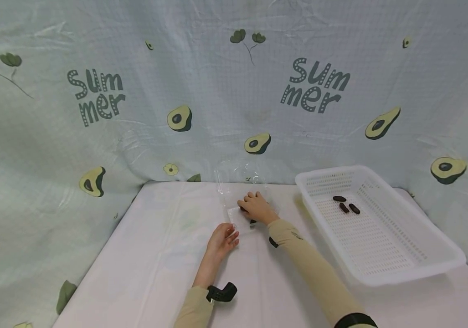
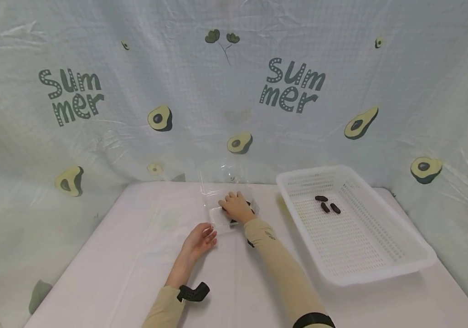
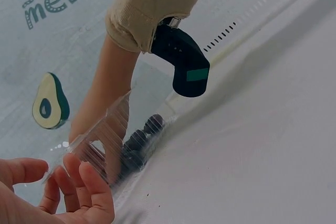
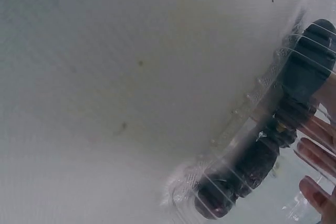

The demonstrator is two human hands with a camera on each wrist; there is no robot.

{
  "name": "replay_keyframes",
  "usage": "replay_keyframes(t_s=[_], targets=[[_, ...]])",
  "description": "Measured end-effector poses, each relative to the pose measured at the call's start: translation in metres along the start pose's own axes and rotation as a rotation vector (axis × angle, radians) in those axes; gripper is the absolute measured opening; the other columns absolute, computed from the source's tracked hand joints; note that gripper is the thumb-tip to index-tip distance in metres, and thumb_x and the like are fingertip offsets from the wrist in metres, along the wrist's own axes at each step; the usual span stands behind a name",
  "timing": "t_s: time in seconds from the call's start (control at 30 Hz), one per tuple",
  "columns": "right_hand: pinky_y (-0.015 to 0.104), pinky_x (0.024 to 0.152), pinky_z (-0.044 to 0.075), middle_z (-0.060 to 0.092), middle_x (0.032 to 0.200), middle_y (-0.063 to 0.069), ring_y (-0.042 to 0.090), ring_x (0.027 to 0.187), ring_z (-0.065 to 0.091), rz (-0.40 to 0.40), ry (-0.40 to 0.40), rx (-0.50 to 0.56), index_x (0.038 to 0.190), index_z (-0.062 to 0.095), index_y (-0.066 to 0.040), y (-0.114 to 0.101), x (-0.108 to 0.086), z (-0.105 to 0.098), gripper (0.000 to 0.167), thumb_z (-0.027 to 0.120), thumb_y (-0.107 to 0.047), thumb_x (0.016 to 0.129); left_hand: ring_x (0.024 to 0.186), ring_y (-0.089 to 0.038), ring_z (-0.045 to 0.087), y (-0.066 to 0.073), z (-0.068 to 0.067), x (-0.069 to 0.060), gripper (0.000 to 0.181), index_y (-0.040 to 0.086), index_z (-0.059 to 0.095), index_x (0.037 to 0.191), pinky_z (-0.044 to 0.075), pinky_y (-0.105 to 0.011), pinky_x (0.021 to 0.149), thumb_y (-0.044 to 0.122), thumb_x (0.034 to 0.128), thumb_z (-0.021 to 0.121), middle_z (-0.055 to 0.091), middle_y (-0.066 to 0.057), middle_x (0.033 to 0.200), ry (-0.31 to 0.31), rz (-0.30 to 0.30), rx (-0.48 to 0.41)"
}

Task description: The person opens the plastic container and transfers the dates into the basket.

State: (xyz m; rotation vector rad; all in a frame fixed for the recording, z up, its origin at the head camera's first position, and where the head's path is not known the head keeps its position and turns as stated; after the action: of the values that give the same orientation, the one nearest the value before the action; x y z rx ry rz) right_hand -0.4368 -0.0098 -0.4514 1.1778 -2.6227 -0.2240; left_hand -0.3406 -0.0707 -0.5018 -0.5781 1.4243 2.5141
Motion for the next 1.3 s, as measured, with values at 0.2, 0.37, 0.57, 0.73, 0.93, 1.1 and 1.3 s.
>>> replay_keyframes(t_s=[0.2,0.37,0.57,0.73,0.93,1.1,1.3], targets=[[0.034,0.075,0.037,0.058,0.084,-0.002,0.016,0.086,0.049,-0.007,-0.048,0.028,0.093,0.052,-0.021,-0.002,0.002,0.001,0.016,0.063,-0.027,0.082,0.069,-0.010,0.053,0.002,0.000,-0.002,0.003,0.009,0.043,0.088,0.045,-0.023,0.061,0.012,0.0887,0.044,0.047,0.000,0.077,0.002,-0.001,0.000],[0.034,0.076,0.037,0.057,0.081,-0.001,0.017,0.086,0.049,-0.020,-0.064,0.043,0.089,0.052,-0.022,-0.005,0.003,0.000,0.013,0.063,-0.024,0.082,0.069,-0.010,0.053,0.002,-0.001,-0.003,0.003,0.009,0.043,0.089,0.046,-0.023,0.061,0.012,0.0887,0.044,0.047,0.000,0.077,0.005,-0.003,-0.004],[0.034,0.075,0.039,0.060,0.083,0.000,0.018,0.084,0.049,-0.056,0.001,-0.013,0.092,0.053,-0.024,-0.006,0.002,-0.005,0.013,0.062,-0.025,0.082,0.070,-0.011,0.053,0.001,-0.002,-0.003,0.003,0.009,0.043,0.089,0.046,-0.024,0.062,0.012,0.0895,0.043,0.048,0.001,0.076,0.018,-0.007,0.004],[0.034,0.075,0.041,0.060,0.085,-0.001,0.018,0.083,0.049,-0.084,0.014,-0.056,0.095,0.052,-0.025,-0.005,0.003,-0.006,0.016,0.063,-0.026,0.082,0.071,-0.011,0.053,0.001,-0.003,-0.003,0.004,0.009,0.044,0.089,0.046,-0.024,0.062,0.013,0.0899,0.043,0.048,0.000,0.078,0.028,0.005,0.016],[0.034,0.074,0.042,0.058,0.085,-0.002,0.018,0.083,0.049,-0.109,-0.004,-0.099,0.097,0.051,-0.025,0.000,0.000,-0.011,0.018,0.062,-0.025,0.083,0.072,-0.011,0.053,0.001,-0.002,-0.002,0.005,0.009,0.043,0.090,0.046,-0.023,0.062,0.013,0.0901,0.043,0.047,0.000,0.080,0.025,0.013,0.023],[0.035,0.070,0.041,0.056,0.081,-0.002,0.020,0.081,0.049,-0.151,0.024,-0.074,0.097,0.051,-0.024,0.000,-0.004,-0.033,0.018,0.062,-0.020,0.082,0.071,-0.011,0.052,0.001,-0.002,-0.002,0.004,0.009,0.043,0.090,0.046,-0.024,0.062,0.013,0.0904,0.043,0.047,-0.001,0.080,0.027,0.007,0.008],[0.035,0.067,0.040,0.054,0.078,-0.001,0.021,0.078,0.048,-0.210,0.095,-0.081,0.087,0.057,-0.019,-0.001,-0.010,-0.072,0.007,0.062,-0.017,0.082,0.070,-0.011,0.052,0.001,-0.001,-0.001,0.004,0.008,0.042,0.090,0.045,-0.023,0.061,0.012,0.0906,0.042,0.046,0.000,0.078,0.023,0.005,0.011]])
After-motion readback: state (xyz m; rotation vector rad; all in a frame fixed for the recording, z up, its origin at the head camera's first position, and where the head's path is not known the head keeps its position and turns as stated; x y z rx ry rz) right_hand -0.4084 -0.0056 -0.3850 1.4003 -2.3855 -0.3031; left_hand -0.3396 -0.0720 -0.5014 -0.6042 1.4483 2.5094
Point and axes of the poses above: each hand's wrist, its own x-axis towards the middle knuckle, its own z-axis out of the palm, y = z × x, the point moved 10 cm from there along x, towards the middle knuckle
